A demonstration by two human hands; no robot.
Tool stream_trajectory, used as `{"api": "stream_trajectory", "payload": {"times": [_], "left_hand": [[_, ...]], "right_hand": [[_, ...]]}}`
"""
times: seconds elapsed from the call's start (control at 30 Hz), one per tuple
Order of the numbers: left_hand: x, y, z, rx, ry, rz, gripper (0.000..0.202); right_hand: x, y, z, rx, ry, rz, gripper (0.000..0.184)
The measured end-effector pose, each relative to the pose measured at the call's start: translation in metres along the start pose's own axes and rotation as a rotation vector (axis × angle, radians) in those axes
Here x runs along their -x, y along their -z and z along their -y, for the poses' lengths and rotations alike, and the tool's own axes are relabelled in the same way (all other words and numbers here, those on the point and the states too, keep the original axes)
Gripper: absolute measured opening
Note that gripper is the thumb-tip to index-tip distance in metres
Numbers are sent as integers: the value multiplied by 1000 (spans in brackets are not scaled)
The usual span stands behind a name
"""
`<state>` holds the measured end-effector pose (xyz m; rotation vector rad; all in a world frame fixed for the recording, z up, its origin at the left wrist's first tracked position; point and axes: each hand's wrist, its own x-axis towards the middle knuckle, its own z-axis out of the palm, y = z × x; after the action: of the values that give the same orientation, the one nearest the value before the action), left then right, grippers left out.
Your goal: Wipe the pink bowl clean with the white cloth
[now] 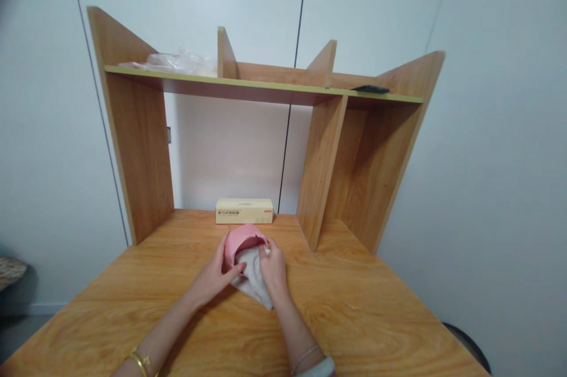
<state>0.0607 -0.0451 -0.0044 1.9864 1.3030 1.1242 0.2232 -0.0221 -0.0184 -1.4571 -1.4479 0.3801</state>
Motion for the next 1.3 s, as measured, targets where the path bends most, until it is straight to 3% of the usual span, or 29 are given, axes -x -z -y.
{"api": "stream_trajectory", "payload": {"times": [0.23, 0.3, 0.4, 0.53, 0.67, 0.87, 0.93, 1.03, 1.17, 1.3], "left_hand": [[1, 7, -2, -152, -17, -17, 69], [1, 10, -3, -181, -34, -6, 69], [1, 9, -3, -126, -35, -34, 69], [0, 2, 0, -16, 0, -36, 85], [0, -3, 1, 44, -83, -16, 89], [1, 6, -2, -187, -61, -31, 70], [2, 10, -3, -228, -78, -16, 69], [1, 11, -3, -192, -66, -44, 68], [0, 5, -2, -59, -20, -66, 82], [2, -2, -3, 67, -107, -22, 82]], "right_hand": [[2, 8, 13, 462, -14, 125, 40], [3, 10, 14, 488, 14, 153, 42], [3, 8, 10, 350, 40, 136, 43], [1, 1, 1, 65, 20, 57, 37], [0, -2, 1, -50, 27, 58, 33], [2, 8, 14, 455, 14, 96, 48], [3, 10, 16, 508, 45, 125, 49], [5, 8, 13, 401, 72, 104, 47], [4, 2, 5, 99, 50, -19, 43], [1, 2, 5, -85, 48, -26, 38]]}}
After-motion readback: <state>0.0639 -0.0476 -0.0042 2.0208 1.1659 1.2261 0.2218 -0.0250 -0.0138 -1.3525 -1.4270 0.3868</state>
